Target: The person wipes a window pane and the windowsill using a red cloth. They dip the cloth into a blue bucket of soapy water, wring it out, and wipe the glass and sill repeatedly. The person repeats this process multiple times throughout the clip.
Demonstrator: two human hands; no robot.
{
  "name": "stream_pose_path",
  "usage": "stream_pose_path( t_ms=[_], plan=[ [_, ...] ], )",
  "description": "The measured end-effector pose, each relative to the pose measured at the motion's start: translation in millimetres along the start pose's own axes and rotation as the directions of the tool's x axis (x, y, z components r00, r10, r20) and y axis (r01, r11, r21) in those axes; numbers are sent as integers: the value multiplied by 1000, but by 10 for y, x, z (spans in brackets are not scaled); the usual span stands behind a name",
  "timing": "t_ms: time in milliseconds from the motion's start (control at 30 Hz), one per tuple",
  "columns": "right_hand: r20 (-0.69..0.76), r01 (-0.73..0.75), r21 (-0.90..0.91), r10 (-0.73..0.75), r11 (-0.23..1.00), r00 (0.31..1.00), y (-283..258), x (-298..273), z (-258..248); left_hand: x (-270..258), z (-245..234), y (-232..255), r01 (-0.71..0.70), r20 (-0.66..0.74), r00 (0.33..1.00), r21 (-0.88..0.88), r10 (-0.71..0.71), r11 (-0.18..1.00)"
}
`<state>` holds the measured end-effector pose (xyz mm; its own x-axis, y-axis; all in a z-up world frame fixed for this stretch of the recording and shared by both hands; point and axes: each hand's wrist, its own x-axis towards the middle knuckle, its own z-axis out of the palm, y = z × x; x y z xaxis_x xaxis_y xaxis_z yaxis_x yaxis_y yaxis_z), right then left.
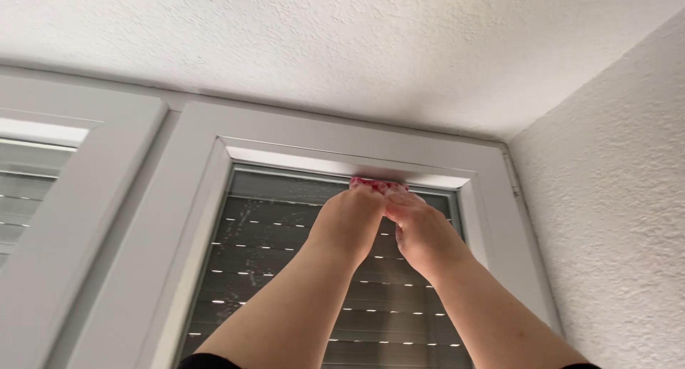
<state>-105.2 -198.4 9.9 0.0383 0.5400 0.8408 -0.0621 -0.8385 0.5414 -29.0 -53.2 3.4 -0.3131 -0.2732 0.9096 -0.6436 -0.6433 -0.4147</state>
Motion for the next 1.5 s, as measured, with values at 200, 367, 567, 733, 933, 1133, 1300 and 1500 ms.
stream_pose_path(
  t_ms=[200, 367, 567, 733, 933, 1133, 1300, 1500],
  plan=[
    [61, 19, -36, -17, 999, 998, 386, -201, -23, 126, -77, 334, 44, 102, 994, -7, -43, 999],
    [39, 51, -85, -48, 995, 998, 527, -429, -232, 234, 169, 651, 22, 120, 993, -85, -12, 996],
    [55, 86, -154, -78, 984, 995, 643, -673, -225, 177, 313, 821, -11, 133, 991, -117, 27, 993],
    [59, 48, -202, -37, 978, 998, 416, -919, -197, -89, 221, 842, -86, 153, 983, -120, 104, 989],
    [-32, 75, -53, -77, 996, 997, -94, -1084, -84, -537, 71, 659, -42, 221, 969, -290, 109, 956],
    [-18, 81, 58, -80, 995, 997, -558, -799, 237, -873, -100, 124, -68, 163, 982, -149, 93, 986],
    [-10, 114, 125, -114, 986, 993, -970, -807, 392, -1344, -108, -202, -47, 132, 989, -100, 61, 994],
    [47, 232, 131, -239, 964, 970, -1096, -1119, 116, -1690, -392, 87, -221, 179, 950, -186, 255, 957]
  ],
)
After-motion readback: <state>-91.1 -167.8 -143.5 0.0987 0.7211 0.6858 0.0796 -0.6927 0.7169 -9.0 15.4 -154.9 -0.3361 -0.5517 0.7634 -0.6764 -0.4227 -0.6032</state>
